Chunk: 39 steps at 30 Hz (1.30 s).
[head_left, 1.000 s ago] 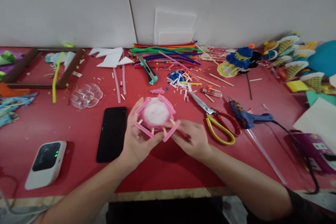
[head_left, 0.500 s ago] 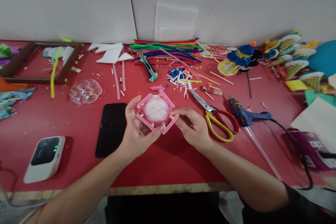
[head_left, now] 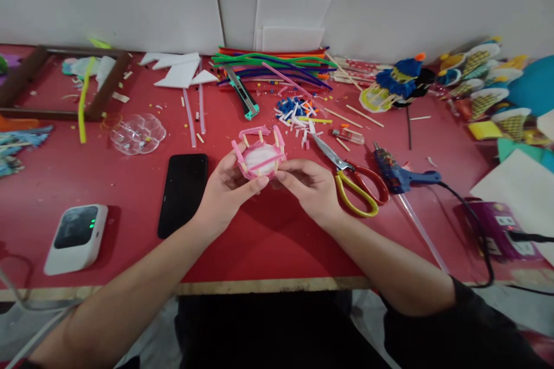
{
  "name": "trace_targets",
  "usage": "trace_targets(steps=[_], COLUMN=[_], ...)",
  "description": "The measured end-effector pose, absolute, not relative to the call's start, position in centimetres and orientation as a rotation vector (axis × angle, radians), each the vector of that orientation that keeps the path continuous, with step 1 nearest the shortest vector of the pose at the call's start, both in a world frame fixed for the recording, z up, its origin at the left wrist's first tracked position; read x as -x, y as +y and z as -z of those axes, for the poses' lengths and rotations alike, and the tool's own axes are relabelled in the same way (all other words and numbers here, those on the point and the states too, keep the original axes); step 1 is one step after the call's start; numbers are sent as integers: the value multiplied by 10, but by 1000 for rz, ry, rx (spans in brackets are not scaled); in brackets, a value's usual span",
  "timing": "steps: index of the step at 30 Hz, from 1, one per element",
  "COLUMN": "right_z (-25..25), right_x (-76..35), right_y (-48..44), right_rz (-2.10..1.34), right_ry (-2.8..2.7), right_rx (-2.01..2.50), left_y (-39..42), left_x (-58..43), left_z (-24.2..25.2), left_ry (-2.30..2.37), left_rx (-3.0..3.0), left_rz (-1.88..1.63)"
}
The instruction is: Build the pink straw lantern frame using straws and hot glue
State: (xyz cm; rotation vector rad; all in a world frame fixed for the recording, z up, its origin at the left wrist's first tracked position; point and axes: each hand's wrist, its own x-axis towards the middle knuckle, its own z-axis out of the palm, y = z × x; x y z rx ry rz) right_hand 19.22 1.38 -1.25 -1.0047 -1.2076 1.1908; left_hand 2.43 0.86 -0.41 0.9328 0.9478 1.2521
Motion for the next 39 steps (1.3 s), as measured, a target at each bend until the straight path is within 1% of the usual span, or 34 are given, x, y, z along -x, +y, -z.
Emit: trace_targets(steps=[16, 31, 39], right_z=[15, 12, 14], right_x=[-194, -194, -195], right_y=[12, 11, 10], right_rz=[-1151, -1071, -1083], right_ry=[-1277, -1306, -1334], right_rx=[983, 970, 935], left_y=[10, 5, 5], left_x=[-22, -20, -19], left_z=[6, 0, 2], left_ry=[918, 984, 1007], left_rx=[-1143, -1257, -1317], left_rz=[-1258, -1286, -1318])
